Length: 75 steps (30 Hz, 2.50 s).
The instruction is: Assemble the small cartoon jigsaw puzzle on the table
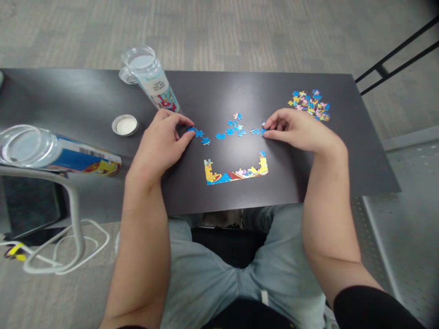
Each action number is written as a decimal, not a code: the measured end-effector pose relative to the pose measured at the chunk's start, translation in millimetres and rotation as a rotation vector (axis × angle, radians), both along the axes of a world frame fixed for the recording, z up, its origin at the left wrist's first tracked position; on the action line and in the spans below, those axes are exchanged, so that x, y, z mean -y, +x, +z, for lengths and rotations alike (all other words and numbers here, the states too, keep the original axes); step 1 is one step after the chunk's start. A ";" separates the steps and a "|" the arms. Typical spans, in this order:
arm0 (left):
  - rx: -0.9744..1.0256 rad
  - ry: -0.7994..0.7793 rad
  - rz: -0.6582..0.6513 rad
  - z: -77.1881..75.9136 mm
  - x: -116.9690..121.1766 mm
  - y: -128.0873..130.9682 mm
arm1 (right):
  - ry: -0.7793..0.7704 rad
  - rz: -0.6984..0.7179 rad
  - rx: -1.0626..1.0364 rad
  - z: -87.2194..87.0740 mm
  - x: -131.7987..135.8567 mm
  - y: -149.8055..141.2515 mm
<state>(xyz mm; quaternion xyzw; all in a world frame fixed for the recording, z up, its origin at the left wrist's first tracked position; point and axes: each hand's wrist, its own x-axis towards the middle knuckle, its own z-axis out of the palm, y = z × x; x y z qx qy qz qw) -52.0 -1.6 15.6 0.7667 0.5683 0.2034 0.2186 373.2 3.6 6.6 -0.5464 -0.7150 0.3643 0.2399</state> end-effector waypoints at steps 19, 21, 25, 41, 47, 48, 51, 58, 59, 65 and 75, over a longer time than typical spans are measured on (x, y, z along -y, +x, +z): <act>0.068 0.036 -0.115 0.3 4.9 22.3 | 0.192 0.037 0.082 -9.5 -4.4 -26.0; 0.065 0.037 -0.121 -1.1 5.2 29.1 | 0.225 0.057 0.099 -10.1 -4.6 -31.6; 0.046 0.056 -0.102 -2.4 6.9 41.1 | 0.327 0.073 0.133 -9.4 -1.8 -45.3; 0.103 0.083 -0.059 -8.3 5.3 42.6 | 0.324 -0.057 0.226 -13.1 -8.5 -69.7; 0.144 0.094 -0.024 -6.8 4.9 28.2 | 0.272 -0.104 0.169 -8.7 -4.8 -69.3; 0.149 0.098 -0.016 -6.2 5.3 26.0 | 0.253 -0.105 0.147 -9.1 -4.8 -69.6; 0.152 0.105 -0.006 -3.7 7.1 21.9 | 0.208 -0.073 0.064 -11.3 -6.4 -69.9; 0.132 -0.004 -0.141 3.3 11.3 8.8 | 0.219 -0.012 -0.042 7.6 13.2 -86.8; 0.122 -0.046 -0.186 4.6 12.8 6.1 | 0.216 0.006 -0.067 12.7 19.5 -94.4; 0.053 -0.145 -0.230 11.5 26.3 3.7 | 0.043 0.221 -0.241 18.4 34.5 -143.0; 0.008 -0.150 -0.205 9.9 29.4 11.6 | -0.020 0.284 -0.166 9.4 28.3 -151.1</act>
